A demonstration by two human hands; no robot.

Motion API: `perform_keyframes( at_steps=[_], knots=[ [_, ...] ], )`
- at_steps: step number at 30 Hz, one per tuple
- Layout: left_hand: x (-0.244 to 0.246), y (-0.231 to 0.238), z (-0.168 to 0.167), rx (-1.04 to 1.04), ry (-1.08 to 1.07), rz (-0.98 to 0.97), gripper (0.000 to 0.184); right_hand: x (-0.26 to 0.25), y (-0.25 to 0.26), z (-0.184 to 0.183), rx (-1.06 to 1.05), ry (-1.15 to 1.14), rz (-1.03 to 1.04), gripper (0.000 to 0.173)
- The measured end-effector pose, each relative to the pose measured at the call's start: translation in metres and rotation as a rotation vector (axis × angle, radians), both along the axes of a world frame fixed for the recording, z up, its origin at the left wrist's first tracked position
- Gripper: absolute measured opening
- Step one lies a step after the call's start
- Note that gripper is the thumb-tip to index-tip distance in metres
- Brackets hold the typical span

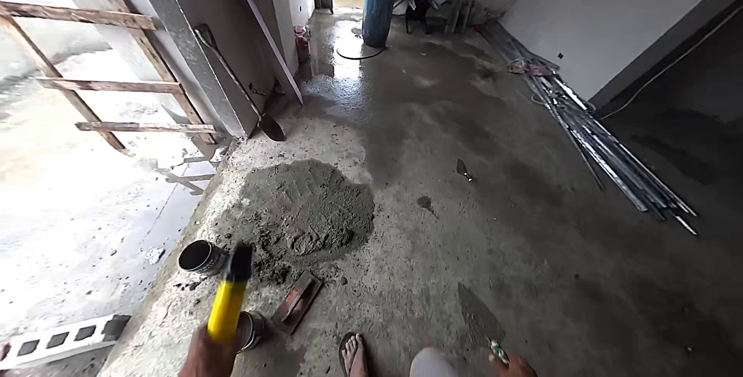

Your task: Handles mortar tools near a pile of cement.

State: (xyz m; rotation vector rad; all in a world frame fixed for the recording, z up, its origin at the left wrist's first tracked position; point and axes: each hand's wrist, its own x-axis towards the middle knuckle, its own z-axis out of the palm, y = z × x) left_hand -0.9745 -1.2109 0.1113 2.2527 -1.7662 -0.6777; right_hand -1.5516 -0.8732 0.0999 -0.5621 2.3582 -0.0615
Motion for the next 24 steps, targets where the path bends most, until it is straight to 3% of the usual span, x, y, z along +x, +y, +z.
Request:
perform_keyframes(
  at_steps=[5, 7, 9, 12, 17, 21, 24],
  knots=[
    [-0.134, -0.193, 0.066, -0.463, 0.293, 0.085, 0.083, -0.103, -0.189, -0.014, -0.040, -0.046, 0.193, 0.056],
    [-0.184, -0.247, 0.065, -0.556, 0.429, 0.135, 0.085, -0.147, -0.276, -0.042, 0.025, -0.080, 0.336, 0.056],
    [-0.236, -0.292, 0.042, -0.589, 0.554, 0.222, 0.084, -0.193, -0.367, -0.095, 0.074, -0.080, 0.485, 0.055],
    [-0.301, -0.343, -0.047, -0.590, 0.730, 0.367, 0.079, -0.237, -0.498, -0.211, 0.155, -0.046, 0.652, 0.052],
    [-0.367, -0.397, -0.273, -0.525, 1.114, 0.555, 0.080, -0.227, -0.669, -0.393, 0.352, 0.001, 0.969, 0.051],
    [-0.387, -0.409, -0.436, -0.402, 1.281, 0.647, 0.067, -0.189, -0.758, -0.542, 0.331, -0.088, 1.211, 0.047],
    [-0.393, -0.411, -0.522, -0.332, 1.347, 0.731, 0.054, -0.155, -0.800, -0.626, 0.278, -0.149, 1.384, 0.045]
  ],
)
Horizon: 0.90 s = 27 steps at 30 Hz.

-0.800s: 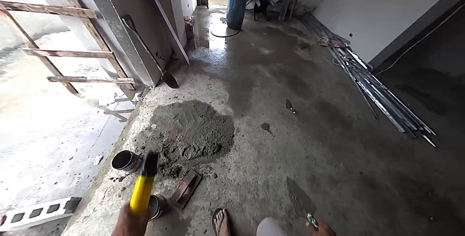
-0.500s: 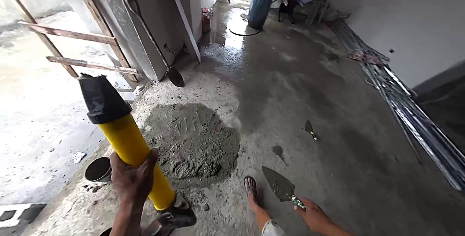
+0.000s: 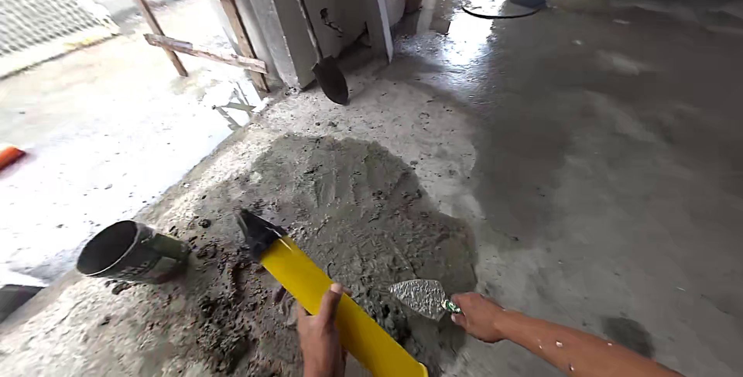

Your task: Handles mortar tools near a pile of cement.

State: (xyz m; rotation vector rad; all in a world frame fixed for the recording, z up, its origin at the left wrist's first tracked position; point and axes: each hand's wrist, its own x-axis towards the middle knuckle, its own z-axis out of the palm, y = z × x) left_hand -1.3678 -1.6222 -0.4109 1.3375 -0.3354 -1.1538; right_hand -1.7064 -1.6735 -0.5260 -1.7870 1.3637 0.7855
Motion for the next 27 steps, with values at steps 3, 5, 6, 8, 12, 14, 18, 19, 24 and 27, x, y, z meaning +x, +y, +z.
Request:
perform_keyframes(
  at_steps=[3, 5, 6, 8, 12, 14, 18, 19, 24, 27],
  knots=[
    [-0.005, -0.016, -0.059, 0.026, 0.126, 0.038, 0.052, 0.034, -0.035, -0.041, -0.046, -0.091, 0.114, 0.059],
    [-0.012, -0.029, -0.080, -0.014, 0.195, 0.044, 0.050, 0.059, -0.059, -0.034, -0.052, -0.300, 0.037, 0.077],
    [-0.016, -0.037, -0.083, -0.041, 0.211, 0.033, 0.047, 0.074, -0.070, -0.021, -0.014, -0.468, -0.048, 0.076],
    [-0.026, -0.058, -0.082, -0.126, 0.218, 0.015, 0.044, 0.096, -0.087, 0.007, 0.166, -0.790, -0.196, 0.070],
    [-0.042, -0.091, -0.055, -0.256, 0.118, -0.006, 0.048, 0.108, -0.099, 0.048, 0.463, -1.214, -0.353, 0.058],
    [-0.044, -0.093, -0.041, -0.275, 0.058, -0.057, 0.055, 0.108, -0.099, 0.073, 0.517, -1.217, -0.303, 0.060],
    [-0.017, -0.073, -0.022, -0.349, -0.010, -0.238, 0.075, 0.121, -0.067, 0.102, 0.317, -1.153, -0.326, 0.057],
    [-0.004, -0.070, -0.019, -0.344, -0.019, -0.226, 0.088, 0.122, -0.060, 0.104, 0.291, -1.143, -0.341, 0.059],
    [0.072, -0.070, -0.017, -0.485, 0.055, -0.148, 0.109, 0.111, -0.031, 0.094, 0.429, -1.089, -0.292, 0.065],
    [0.080, -0.067, -0.029, -0.569, 0.068, -0.219, 0.074, 0.111, -0.013, 0.079, 0.517, -1.053, -0.260, 0.063]
  ],
)
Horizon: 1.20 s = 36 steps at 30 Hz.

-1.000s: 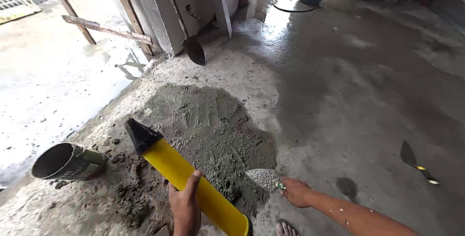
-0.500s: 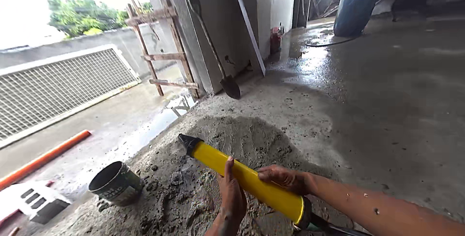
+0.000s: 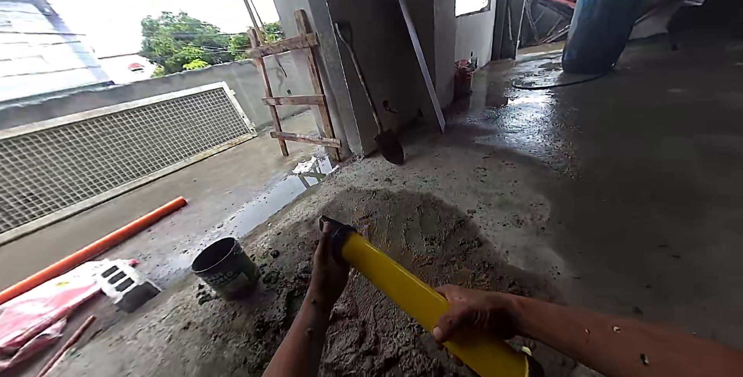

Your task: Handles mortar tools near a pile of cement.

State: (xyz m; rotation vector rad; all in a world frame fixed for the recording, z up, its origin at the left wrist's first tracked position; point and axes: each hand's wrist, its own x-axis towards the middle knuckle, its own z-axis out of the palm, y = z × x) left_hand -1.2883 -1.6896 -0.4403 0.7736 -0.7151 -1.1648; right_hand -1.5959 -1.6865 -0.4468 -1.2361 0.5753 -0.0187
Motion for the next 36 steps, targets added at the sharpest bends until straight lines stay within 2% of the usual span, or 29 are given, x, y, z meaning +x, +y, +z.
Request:
perform_keyframes(
  at_steps=[3, 5, 8, 14, 21, 26, 28, 31, 33, 36],
  knots=[
    [-0.002, -0.004, -0.021, 0.054, 0.035, 0.031, 0.044, 0.004, 0.008, -0.013, -0.038, 0.079, -0.002, 0.065],
    [-0.001, -0.008, -0.033, 0.099, 0.000, 0.067, 0.033, 0.009, 0.009, -0.025, -0.106, 0.165, -0.033, 0.069],
    [0.001, -0.013, -0.049, 0.164, -0.028, 0.107, 0.033, 0.016, 0.014, -0.041, -0.211, 0.241, -0.089, 0.071],
    [-0.004, -0.023, -0.054, 0.243, -0.027, 0.142, 0.031, 0.026, 0.020, -0.046, -0.344, 0.386, -0.137, 0.071],
    [-0.011, -0.040, -0.069, 0.340, -0.095, 0.257, 0.028, 0.032, 0.005, -0.047, -0.531, 0.607, -0.096, 0.075],
    [-0.024, -0.050, -0.072, 0.559, -0.203, 0.443, 0.044, 0.031, -0.009, -0.050, -0.926, 0.849, -0.068, 0.071],
    [-0.021, -0.054, -0.071, 0.556, -0.185, 0.429, 0.041, 0.023, -0.015, -0.050, -0.833, 0.730, -0.027, 0.077],
    [-0.015, -0.053, -0.063, 0.460, -0.131, 0.309, 0.029, -0.002, -0.019, -0.062, -0.347, 0.311, 0.036, 0.091],
    [-0.014, -0.052, -0.055, 0.366, -0.064, 0.223, 0.026, -0.013, -0.019, -0.080, -0.023, 0.078, 0.031, 0.086],
    [-0.017, -0.059, -0.053, 0.275, 0.016, 0.142, 0.028, -0.016, -0.009, -0.100, 0.247, -0.105, 0.049, 0.067]
  ],
)
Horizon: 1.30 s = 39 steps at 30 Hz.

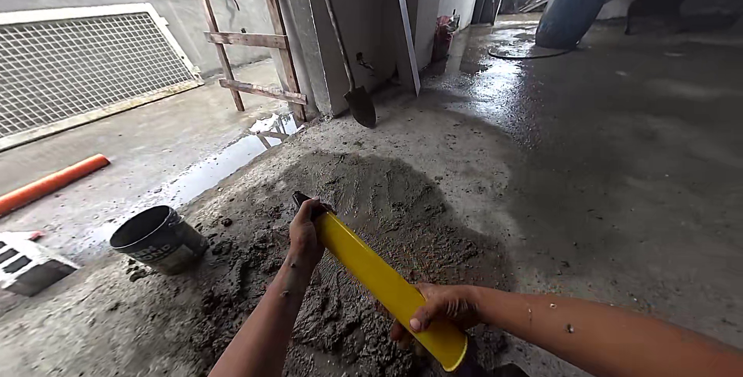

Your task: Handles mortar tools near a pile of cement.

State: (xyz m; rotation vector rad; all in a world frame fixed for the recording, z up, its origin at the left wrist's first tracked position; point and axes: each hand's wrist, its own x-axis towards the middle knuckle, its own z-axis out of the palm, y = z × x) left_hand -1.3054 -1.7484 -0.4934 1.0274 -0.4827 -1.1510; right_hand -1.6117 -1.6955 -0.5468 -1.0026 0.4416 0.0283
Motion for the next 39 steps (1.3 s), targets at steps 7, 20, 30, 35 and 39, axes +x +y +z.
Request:
perform_keyframes(
  at_steps=[7, 20, 30, 35, 39],
  knots=[
    [0.015, -0.004, -0.042, 0.325, -0.169, 0.119, 0.042, 0.016, -0.012, 0.033, -0.685, 0.583, -0.020, 0.067],
    [0.022, 0.006, -0.043, 0.317, -0.092, 0.151, 0.041, -0.002, -0.011, 0.027, -0.185, 0.295, 0.028, 0.050],
    [0.023, 0.014, -0.074, 0.616, -0.197, 0.188, 0.055, 0.011, -0.007, 0.034, -1.117, 0.819, 0.160, 0.072],
    [0.022, 0.014, -0.073, 0.721, -0.230, 0.184, 0.067, 0.016, 0.008, 0.041, -1.500, 1.034, 0.183, 0.077],
    [0.021, 0.012, -0.059, 0.594, -0.175, 0.121, 0.071, 0.007, 0.001, 0.047, -1.302, 0.922, 0.095, 0.069]
  ],
)
